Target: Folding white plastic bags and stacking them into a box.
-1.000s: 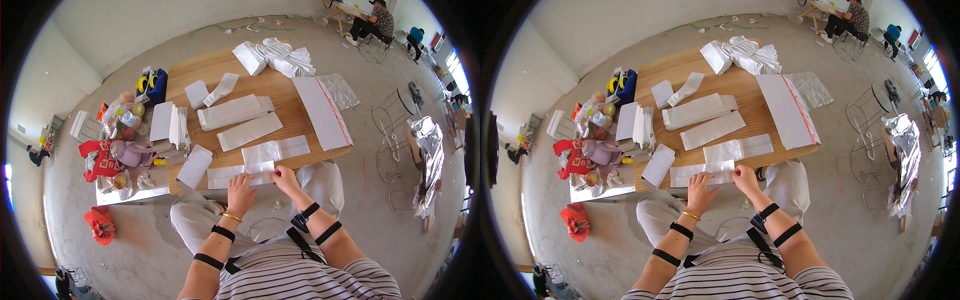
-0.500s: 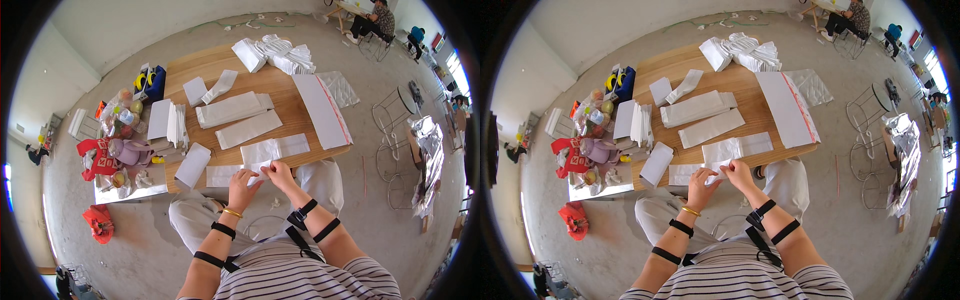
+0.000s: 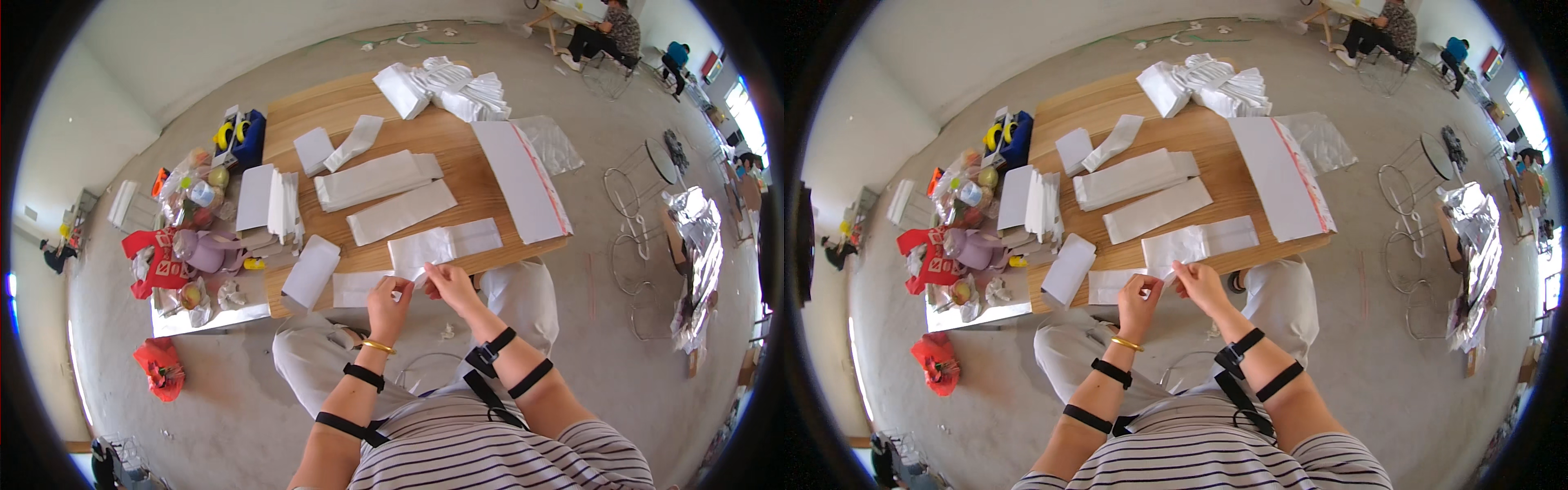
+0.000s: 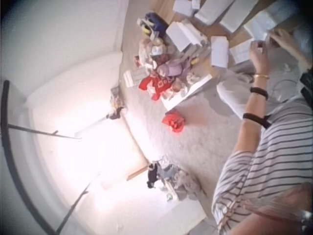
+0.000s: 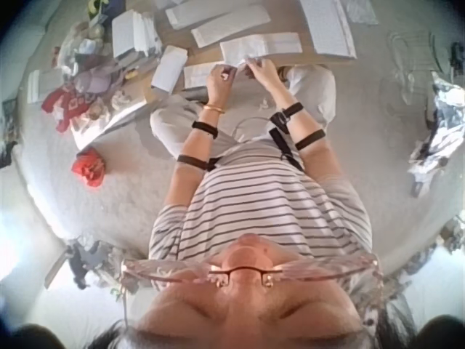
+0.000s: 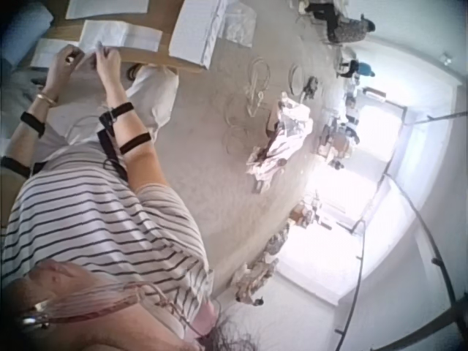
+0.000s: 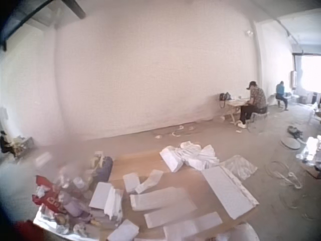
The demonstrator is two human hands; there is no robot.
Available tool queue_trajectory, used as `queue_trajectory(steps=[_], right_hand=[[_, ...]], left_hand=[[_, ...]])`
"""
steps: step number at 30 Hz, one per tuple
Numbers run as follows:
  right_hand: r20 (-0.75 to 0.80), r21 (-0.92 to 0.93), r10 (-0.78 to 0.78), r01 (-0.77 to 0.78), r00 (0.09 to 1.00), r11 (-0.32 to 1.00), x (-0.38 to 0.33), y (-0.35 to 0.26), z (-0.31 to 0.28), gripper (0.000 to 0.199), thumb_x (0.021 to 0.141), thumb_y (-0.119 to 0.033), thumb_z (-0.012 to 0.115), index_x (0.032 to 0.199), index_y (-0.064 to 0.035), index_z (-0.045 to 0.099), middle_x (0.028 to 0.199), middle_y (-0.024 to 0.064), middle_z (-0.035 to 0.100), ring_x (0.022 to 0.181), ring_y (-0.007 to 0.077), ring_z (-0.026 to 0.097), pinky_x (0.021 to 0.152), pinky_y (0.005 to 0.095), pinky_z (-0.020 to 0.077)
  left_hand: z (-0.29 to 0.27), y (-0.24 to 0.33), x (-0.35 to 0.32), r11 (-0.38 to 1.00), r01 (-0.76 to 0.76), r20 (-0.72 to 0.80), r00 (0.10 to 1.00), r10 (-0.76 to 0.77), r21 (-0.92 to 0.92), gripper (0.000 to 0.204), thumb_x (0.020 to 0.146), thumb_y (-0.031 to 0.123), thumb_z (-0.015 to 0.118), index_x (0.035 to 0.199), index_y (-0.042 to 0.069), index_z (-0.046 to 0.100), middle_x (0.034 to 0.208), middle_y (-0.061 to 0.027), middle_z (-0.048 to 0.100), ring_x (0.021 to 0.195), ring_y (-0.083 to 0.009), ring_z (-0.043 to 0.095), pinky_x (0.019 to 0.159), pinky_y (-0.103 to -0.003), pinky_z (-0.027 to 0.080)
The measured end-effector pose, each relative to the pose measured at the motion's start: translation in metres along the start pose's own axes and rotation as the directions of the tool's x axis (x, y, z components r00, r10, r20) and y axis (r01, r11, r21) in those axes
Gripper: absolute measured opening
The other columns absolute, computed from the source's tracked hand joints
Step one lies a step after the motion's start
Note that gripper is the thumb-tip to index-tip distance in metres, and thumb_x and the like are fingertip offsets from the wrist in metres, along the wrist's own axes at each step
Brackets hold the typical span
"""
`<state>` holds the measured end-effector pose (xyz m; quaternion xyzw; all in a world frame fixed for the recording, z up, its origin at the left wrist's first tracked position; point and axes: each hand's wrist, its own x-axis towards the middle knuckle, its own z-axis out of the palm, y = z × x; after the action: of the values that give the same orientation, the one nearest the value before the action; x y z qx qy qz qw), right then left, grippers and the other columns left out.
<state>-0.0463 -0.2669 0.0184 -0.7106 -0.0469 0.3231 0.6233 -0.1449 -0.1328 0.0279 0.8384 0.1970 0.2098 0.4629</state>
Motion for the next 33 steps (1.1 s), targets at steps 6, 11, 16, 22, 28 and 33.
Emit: queue_trajectory(steps=[6, 11, 16, 22, 28, 33], right_hand=[[0.099, -0.12, 0.032, -0.02, 0.995, 0.993, -0.004, 0.0, -0.008, 0.026, 0.094, -0.024, 0.068, 0.092, 0.0014, 0.067, 0.076, 0.0052, 0.067, 0.066, 0.0108, 0.064, 0.061, 0.0249, 0.0531], [0.115, -0.039, 0.035, -0.03, 0.993, 0.999, -0.005, 0.001, -0.008, 0.029, 0.091, -0.027, 0.071, 0.089, 0.0012, 0.067, 0.073, 0.0053, 0.066, 0.068, 0.0114, 0.064, 0.061, 0.0265, 0.0525], [0.059, -0.525, -0.243, 0.237, 0.968, 0.817, -0.022, -0.017, 0.009, 0.035, 0.082, -0.034, 0.075, 0.083, -0.0017, 0.063, 0.072, 0.0105, 0.067, 0.069, 0.0254, 0.067, 0.063, 0.037, 0.0519], [-0.051, -0.55, -0.294, 0.219, 0.955, 0.806, -0.015, -0.001, 0.002, 0.017, 0.081, -0.021, 0.069, 0.083, -0.0059, 0.061, 0.075, 0.0118, 0.068, 0.072, 0.0317, 0.067, 0.064, 0.0418, 0.0511], [-0.044, -0.566, -0.281, 0.208, 0.959, 0.798, -0.014, 0.013, 0.001, 0.019, 0.084, -0.018, 0.069, 0.086, -0.0017, 0.059, 0.076, 0.0127, 0.067, 0.068, 0.0244, 0.066, 0.063, 0.0354, 0.0504], [-0.041, -0.452, -0.183, 0.145, 0.982, 0.88, -0.01, 0.034, -0.013, 0.024, 0.089, -0.022, 0.069, 0.087, -0.001, 0.058, 0.073, 0.0088, 0.066, 0.067, 0.0165, 0.065, 0.058, 0.0301, 0.0502]], left_hand=[[-0.002, -0.001, 0.0, 0.975, 0.216, -0.01, 0.976, -0.217, -0.059, 0.014, 0.084, 0.013, 0.074, 0.083, -0.001, 0.072, 0.075, -0.0104, 0.071, 0.067, -0.0175, 0.064, 0.064, -0.031, 0.05], [0.0, -0.002, 0.002, 0.979, 0.198, -0.008, 0.98, -0.198, -0.046, 0.014, 0.084, 0.013, 0.074, 0.084, -0.001, 0.072, 0.075, -0.0104, 0.071, 0.066, -0.0163, 0.064, 0.064, -0.031, 0.05], [0.002, -0.005, 0.002, 0.976, 0.183, 0.024, 0.983, -0.181, -0.119, 0.013, 0.083, 0.012, 0.074, 0.085, -0.001, 0.073, 0.078, -0.01, 0.072, 0.066, -0.0157, 0.063, 0.064, -0.031, 0.049], [0.001, -0.006, 0.003, 0.985, 0.174, 0.043, 0.984, -0.174, -0.008, 0.014, 0.083, 0.014, 0.074, 0.086, 0.0, 0.073, 0.081, -0.0081, 0.071, 0.068, -0.0149, 0.061, 0.063, -0.031, 0.048], [-0.013, -0.029, 0.0, 0.853, 0.396, -0.108, 0.885, -0.453, -0.339, 0.015, 0.088, 0.019, 0.073, 0.09, 0.003, 0.071, 0.081, -0.0001, 0.069, 0.069, -0.0112, 0.061, 0.062, -0.026, 0.046], [-0.041, -0.045, -0.016, 0.484, 0.394, -0.174, 0.607, -0.775, -0.782, 0.018, 0.091, 0.026, 0.072, 0.094, 0.01, 0.064, 0.089, 0.0022, 0.065, 0.069, -0.0083, 0.059, 0.053, -0.022, 0.039]])
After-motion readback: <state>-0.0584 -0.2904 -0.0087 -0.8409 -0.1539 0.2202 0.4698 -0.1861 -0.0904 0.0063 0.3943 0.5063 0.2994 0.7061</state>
